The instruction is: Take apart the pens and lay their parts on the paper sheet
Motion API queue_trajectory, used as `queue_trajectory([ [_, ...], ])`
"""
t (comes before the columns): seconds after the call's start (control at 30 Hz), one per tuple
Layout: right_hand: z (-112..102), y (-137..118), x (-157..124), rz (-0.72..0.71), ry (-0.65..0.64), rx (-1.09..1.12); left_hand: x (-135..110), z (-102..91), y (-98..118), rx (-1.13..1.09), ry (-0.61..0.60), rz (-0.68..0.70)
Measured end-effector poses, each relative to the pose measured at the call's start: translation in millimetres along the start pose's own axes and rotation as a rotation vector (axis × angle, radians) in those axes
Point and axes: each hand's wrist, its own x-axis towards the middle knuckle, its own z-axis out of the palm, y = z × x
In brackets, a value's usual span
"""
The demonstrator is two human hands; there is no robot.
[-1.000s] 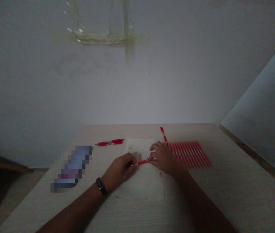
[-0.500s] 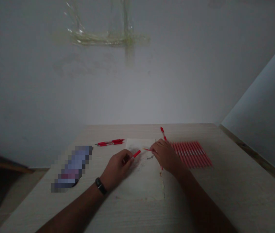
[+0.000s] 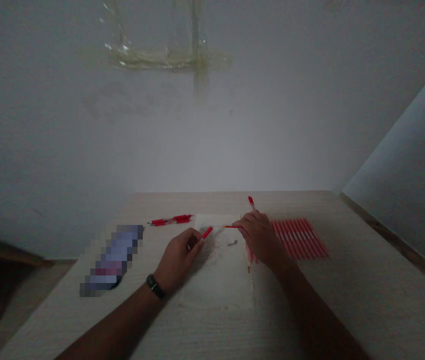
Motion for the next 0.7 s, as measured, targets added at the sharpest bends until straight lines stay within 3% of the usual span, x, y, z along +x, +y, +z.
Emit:
queue_trajectory([
  [0.47,-4.0,4.5,-0.6,-0.041,-0.01,-0.01,1.3,-0.8,-3.1,0.042,-0.011,0.091],
  [0.7,8.2,-17.8,-1.3,-0.09,-0.054,0.201,2.4,-0.8,0.4,0.007,-0.109,0.159],
])
